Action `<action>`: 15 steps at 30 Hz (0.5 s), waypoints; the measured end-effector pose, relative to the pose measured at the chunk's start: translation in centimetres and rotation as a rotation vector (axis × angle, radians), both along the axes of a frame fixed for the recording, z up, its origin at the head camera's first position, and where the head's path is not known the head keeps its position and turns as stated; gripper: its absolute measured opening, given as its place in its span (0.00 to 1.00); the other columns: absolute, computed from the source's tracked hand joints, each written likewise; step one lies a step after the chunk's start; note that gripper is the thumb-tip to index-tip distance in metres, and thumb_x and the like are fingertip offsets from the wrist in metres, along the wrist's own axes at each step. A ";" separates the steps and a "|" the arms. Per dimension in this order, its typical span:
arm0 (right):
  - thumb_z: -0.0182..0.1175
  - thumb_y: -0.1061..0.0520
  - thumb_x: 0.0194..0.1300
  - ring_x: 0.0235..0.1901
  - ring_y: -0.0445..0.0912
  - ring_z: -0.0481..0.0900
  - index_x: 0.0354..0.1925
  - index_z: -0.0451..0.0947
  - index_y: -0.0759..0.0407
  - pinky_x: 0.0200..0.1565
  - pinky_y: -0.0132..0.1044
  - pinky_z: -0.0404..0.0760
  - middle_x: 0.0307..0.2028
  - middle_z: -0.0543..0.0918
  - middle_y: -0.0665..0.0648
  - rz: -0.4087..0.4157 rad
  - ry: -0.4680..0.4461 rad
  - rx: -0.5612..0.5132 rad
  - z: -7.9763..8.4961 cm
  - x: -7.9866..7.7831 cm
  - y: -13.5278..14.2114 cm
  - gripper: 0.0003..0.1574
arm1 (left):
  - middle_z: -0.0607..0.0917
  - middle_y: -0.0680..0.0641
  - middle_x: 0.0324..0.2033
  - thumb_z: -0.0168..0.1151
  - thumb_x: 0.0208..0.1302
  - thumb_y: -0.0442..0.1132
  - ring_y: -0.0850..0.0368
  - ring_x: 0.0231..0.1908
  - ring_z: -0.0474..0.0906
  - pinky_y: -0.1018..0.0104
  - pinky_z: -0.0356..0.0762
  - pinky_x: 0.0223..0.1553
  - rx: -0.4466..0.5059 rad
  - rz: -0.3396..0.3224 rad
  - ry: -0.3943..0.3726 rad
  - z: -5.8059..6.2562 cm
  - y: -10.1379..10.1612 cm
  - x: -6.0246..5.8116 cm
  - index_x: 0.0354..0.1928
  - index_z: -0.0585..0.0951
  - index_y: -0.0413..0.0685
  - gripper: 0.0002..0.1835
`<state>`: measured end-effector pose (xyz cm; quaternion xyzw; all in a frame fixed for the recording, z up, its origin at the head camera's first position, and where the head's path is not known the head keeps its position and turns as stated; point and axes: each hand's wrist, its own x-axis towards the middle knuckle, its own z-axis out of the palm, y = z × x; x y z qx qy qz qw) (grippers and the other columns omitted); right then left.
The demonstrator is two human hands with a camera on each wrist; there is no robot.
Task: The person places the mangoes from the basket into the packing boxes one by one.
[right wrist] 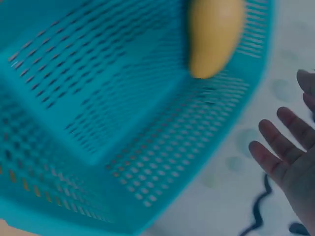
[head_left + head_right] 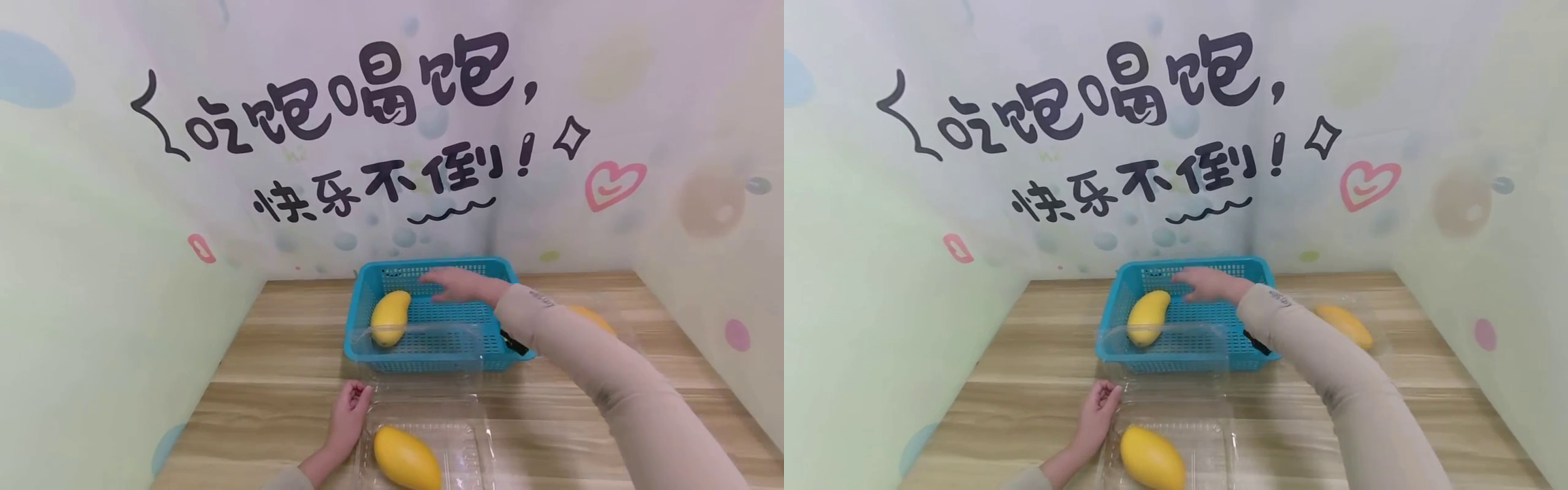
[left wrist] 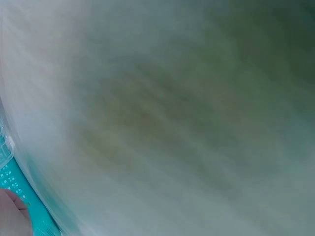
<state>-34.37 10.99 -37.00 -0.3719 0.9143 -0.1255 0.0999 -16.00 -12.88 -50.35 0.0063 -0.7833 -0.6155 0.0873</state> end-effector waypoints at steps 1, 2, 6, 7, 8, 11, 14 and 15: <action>0.58 0.54 0.63 0.61 0.52 0.65 0.61 0.66 0.56 0.59 0.47 0.67 0.61 0.69 0.57 0.015 0.007 0.071 -1.1 -0.2 -0.3 0.29 | 0.73 0.47 0.23 0.55 0.61 0.28 0.68 0.20 0.65 0.77 0.67 0.23 -0.001 0.001 0.007 -0.1 0.0 0.0 0.31 0.71 0.33 0.05; 0.58 0.54 0.63 0.62 0.52 0.63 0.62 0.65 0.54 0.60 0.46 0.66 0.62 0.68 0.57 0.029 0.023 0.149 -2.0 -0.4 -0.6 0.30 | 0.74 0.48 0.23 0.55 0.61 0.28 0.69 0.20 0.65 0.77 0.67 0.23 -0.001 0.002 0.016 -0.1 -0.1 -0.1 0.31 0.71 0.33 0.05; 0.60 0.56 0.61 0.61 0.51 0.66 0.63 0.64 0.52 0.58 0.44 0.68 0.61 0.68 0.56 0.104 0.095 0.339 -4.5 -0.5 -2.0 0.33 | 0.74 0.48 0.23 0.55 0.61 0.28 0.70 0.19 0.65 0.77 0.67 0.22 0.007 0.021 0.041 -0.4 -0.6 0.0 0.31 0.70 0.33 0.05; 0.60 0.57 0.60 0.60 0.51 0.66 0.63 0.64 0.51 0.58 0.44 0.69 0.61 0.68 0.56 0.116 0.104 0.358 -4.9 -0.5 -2.4 0.33 | 0.74 0.48 0.23 0.55 0.61 0.28 0.70 0.19 0.65 0.77 0.67 0.22 0.008 0.027 0.044 -0.5 -0.8 0.0 0.31 0.70 0.33 0.04; 0.60 0.59 0.60 0.60 0.51 0.66 0.63 0.63 0.51 0.58 0.44 0.69 0.61 0.68 0.56 0.123 0.112 0.370 -5.1 -0.5 -2.7 0.34 | 0.74 0.48 0.23 0.54 0.62 0.28 0.70 0.19 0.64 0.77 0.66 0.21 0.011 0.032 0.047 -0.6 -1.0 0.0 0.31 0.70 0.32 0.04; 0.58 0.63 0.61 0.60 0.51 0.66 0.64 0.62 0.48 0.58 0.44 0.68 0.62 0.67 0.55 0.125 0.117 0.378 -5.6 -0.4 -3.8 0.35 | 0.74 0.48 0.23 0.55 0.61 0.27 0.70 0.19 0.64 0.77 0.66 0.21 0.010 0.052 0.053 -0.7 -2.0 -0.1 0.32 0.70 0.32 0.04; 0.51 0.66 0.65 0.63 0.52 0.62 0.66 0.58 0.45 0.62 0.47 0.63 0.66 0.62 0.54 0.104 0.064 0.359 -5.7 -0.3 -4.9 0.35 | 0.75 0.47 0.23 0.55 0.61 0.27 0.70 0.18 0.64 0.78 0.65 0.20 0.012 0.059 0.046 -0.7 -3.1 -0.2 0.33 0.70 0.31 0.05; 0.48 0.66 0.67 0.64 0.52 0.60 0.67 0.57 0.44 0.63 0.48 0.61 0.67 0.59 0.53 0.097 0.039 0.350 -5.7 -0.2 -5.3 0.34 | 0.75 0.46 0.24 0.55 0.61 0.27 0.70 0.18 0.64 0.78 0.65 0.20 0.010 0.060 0.043 -0.7 -3.5 -0.2 0.33 0.70 0.31 0.05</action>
